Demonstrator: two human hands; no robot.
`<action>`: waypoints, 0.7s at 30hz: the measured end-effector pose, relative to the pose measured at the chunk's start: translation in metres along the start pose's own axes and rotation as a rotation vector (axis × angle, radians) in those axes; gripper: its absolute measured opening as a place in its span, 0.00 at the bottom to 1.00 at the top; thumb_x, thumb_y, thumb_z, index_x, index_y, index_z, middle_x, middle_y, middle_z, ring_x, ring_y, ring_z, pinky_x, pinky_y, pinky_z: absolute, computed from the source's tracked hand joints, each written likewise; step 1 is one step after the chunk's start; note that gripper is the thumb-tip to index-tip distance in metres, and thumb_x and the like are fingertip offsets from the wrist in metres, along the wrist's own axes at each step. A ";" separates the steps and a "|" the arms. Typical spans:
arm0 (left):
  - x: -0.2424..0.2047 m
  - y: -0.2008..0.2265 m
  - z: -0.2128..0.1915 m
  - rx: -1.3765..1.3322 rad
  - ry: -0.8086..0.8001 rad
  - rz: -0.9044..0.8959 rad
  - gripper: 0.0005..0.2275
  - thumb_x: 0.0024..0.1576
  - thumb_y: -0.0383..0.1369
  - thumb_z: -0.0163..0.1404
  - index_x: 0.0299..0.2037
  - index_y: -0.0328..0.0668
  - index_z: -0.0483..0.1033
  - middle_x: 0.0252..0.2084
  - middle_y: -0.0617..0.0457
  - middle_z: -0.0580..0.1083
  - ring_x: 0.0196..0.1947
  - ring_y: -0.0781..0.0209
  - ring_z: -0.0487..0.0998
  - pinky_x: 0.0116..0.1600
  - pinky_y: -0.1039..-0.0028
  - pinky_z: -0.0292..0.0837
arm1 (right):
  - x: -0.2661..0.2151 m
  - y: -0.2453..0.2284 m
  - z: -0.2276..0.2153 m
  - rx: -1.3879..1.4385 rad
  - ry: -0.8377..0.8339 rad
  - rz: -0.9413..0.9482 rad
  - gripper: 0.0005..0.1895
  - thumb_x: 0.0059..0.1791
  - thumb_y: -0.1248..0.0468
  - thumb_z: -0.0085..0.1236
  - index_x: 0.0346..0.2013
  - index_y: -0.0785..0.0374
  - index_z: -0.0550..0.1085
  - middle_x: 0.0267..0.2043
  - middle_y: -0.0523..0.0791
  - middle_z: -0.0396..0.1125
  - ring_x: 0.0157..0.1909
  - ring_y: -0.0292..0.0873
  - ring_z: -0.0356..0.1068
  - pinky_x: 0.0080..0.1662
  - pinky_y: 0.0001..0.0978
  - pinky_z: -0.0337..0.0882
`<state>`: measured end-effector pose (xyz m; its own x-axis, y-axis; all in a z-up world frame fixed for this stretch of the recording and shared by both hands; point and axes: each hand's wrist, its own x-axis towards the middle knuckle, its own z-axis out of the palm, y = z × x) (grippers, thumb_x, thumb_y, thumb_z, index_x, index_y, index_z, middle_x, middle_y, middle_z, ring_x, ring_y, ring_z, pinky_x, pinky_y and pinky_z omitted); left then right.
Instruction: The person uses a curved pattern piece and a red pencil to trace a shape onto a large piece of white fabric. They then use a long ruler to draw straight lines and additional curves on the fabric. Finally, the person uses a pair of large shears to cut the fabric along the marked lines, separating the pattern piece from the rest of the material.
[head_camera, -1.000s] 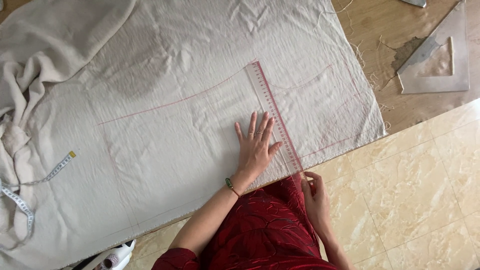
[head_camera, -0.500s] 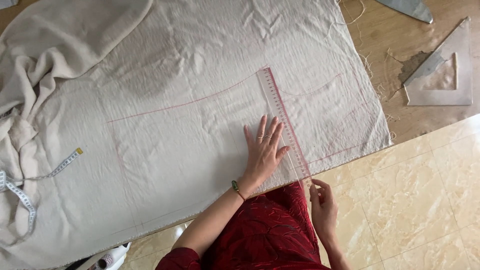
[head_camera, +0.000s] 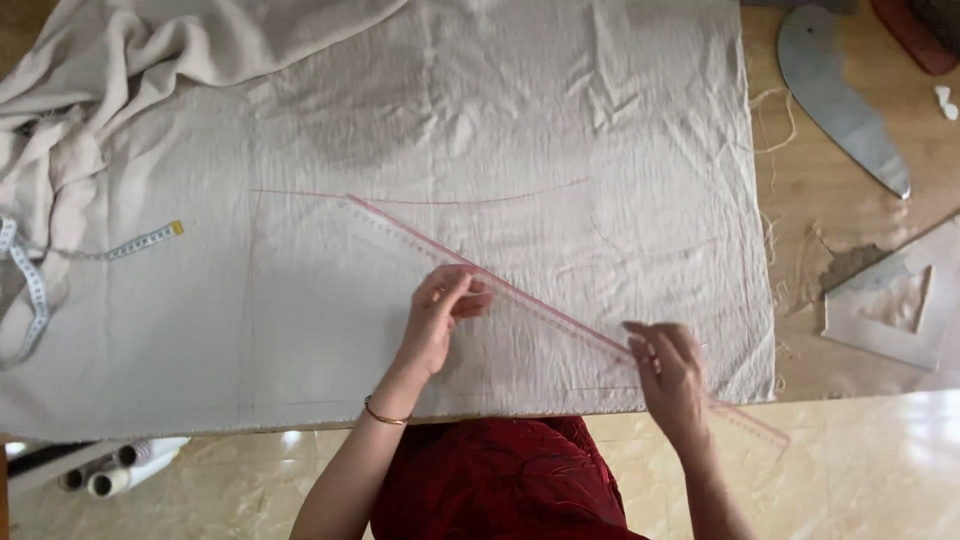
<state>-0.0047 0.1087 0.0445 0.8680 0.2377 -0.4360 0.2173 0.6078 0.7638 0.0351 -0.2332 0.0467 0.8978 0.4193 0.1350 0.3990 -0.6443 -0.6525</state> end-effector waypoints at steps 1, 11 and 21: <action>0.006 -0.004 -0.010 -0.013 0.021 0.010 0.06 0.61 0.32 0.55 0.45 0.42 0.79 0.37 0.46 0.82 0.36 0.53 0.86 0.39 0.72 0.83 | 0.019 0.006 -0.012 0.003 -0.020 -0.018 0.13 0.56 0.75 0.49 0.53 0.65 0.76 0.47 0.48 0.66 0.33 0.35 0.68 0.35 0.18 0.78; 0.032 0.011 -0.051 -0.254 0.517 0.240 0.08 0.59 0.28 0.58 0.42 0.45 0.70 0.34 0.48 0.81 0.32 0.58 0.86 0.44 0.63 0.85 | 0.186 0.013 -0.075 0.039 0.219 0.029 0.29 0.68 0.50 0.27 0.49 0.58 0.78 0.25 0.45 0.63 0.34 0.47 0.65 0.47 0.39 0.66; 0.043 0.001 -0.056 -0.143 0.588 0.277 0.11 0.62 0.29 0.54 0.47 0.53 0.64 0.36 0.50 0.81 0.36 0.58 0.86 0.50 0.61 0.84 | 0.267 -0.002 -0.024 -0.059 -0.277 0.005 0.19 0.65 0.54 0.44 0.38 0.60 0.76 0.27 0.49 0.72 0.33 0.52 0.70 0.44 0.46 0.70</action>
<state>0.0074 0.1617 -0.0004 0.4866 0.7483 -0.4508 -0.0752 0.5499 0.8318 0.2784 -0.1354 0.1016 0.8179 0.5696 -0.0819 0.4122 -0.6792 -0.6072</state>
